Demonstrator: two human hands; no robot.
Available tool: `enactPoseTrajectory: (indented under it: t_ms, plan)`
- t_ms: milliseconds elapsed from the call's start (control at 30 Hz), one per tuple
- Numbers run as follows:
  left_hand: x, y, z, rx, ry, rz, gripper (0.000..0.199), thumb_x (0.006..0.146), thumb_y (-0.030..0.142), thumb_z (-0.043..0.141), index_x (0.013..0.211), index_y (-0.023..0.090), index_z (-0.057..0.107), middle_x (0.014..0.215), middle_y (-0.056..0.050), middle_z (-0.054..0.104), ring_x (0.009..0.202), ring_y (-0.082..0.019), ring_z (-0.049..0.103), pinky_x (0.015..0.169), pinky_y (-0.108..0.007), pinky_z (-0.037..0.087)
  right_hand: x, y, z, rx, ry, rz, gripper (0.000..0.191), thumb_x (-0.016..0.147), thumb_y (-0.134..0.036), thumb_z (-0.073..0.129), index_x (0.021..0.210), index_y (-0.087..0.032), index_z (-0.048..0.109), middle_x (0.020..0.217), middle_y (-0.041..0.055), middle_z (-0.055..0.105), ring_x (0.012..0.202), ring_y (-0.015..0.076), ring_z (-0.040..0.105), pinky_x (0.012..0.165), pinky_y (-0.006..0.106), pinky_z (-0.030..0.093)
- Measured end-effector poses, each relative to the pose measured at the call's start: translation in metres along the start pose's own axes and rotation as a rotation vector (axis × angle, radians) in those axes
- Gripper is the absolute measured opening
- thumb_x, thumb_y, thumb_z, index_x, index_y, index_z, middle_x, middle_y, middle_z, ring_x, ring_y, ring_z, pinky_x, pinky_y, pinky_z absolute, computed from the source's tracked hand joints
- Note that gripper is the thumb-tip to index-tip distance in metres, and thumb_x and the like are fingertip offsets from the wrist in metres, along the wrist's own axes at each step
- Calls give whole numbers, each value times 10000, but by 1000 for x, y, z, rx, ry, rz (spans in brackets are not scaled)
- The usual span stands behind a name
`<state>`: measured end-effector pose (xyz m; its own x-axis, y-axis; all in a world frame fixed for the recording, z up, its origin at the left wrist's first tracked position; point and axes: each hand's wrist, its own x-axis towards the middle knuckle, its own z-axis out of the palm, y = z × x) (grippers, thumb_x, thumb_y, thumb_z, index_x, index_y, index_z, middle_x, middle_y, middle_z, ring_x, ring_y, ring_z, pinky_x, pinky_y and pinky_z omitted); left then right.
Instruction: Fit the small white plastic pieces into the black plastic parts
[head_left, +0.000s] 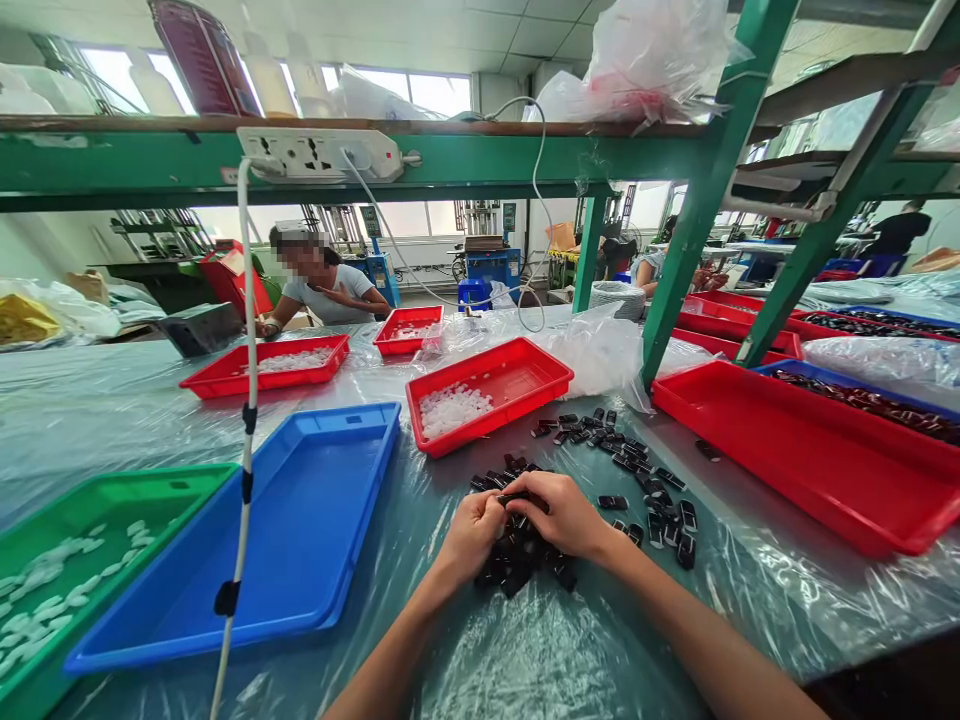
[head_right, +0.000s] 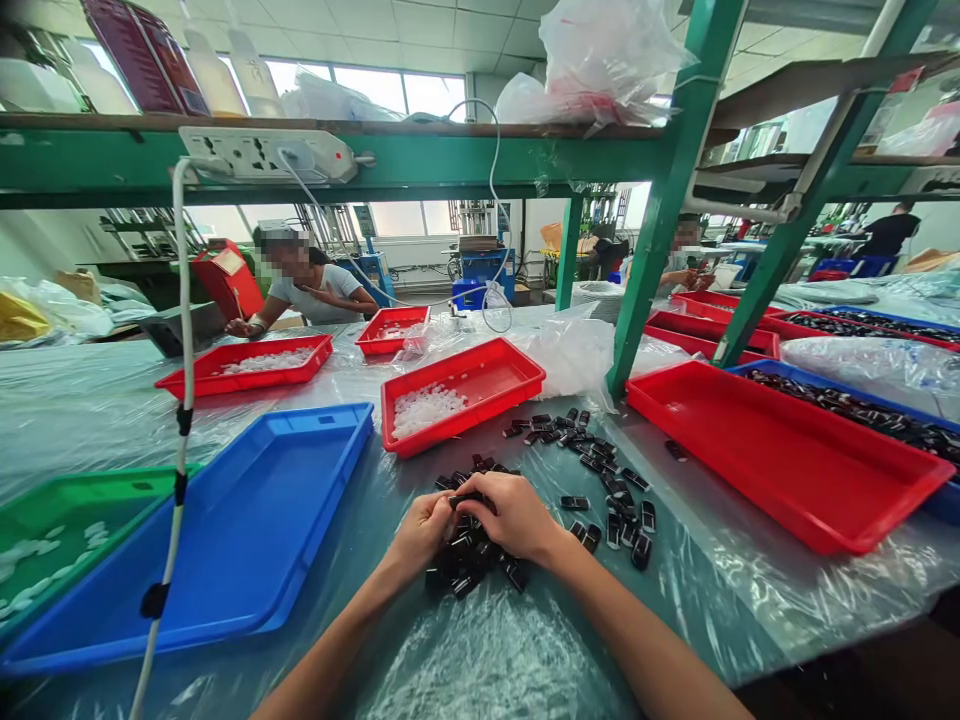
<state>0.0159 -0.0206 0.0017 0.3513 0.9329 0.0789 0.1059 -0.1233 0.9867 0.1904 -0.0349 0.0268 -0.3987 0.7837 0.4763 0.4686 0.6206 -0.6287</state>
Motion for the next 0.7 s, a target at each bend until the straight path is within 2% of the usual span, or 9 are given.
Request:
enactPoseTrajectory:
  t_ms: [100,233,500,600,700]
  plan:
    - [0,0,3,14,61,17,342,776,467,424,545,215,420,473,48,386,438,-90,315,440,-239,244,-1,3,7,21,51,5,146,936,-277,556,1003,-221,672,893,35,725,772,168,654,706,273,476]
    - [0,0,7,-71,102,-8,343,755,489,436,539,223,413,447,66,347,408,-82,276,423,-236,218,-2,5,15,60,117,2,145,934,-276,562,1013,-226,673,917,32,733,795,167,670,733,274,495]
    - [-1,1,8,-235,111,-87,340,764,495,434,554,232,386,410,85,317,376,-75,238,409,-225,191,-2,2,25,54,188,0,186,951,-318,533,1043,-246,677,936,41,743,840,184,681,768,298,508]
    - [-1,1,6,-182,125,-52,349,774,496,421,547,231,395,417,70,342,390,-89,268,420,-234,216,-2,2,24,56,182,14,197,950,-337,530,1030,-241,683,919,44,740,795,182,667,745,296,497]
    - [-1,2,3,-49,179,41,381,794,489,408,526,220,414,463,37,397,451,-112,348,470,-249,272,-1,2,23,63,143,74,209,937,-358,547,1020,-229,688,846,35,722,661,156,605,656,276,461]
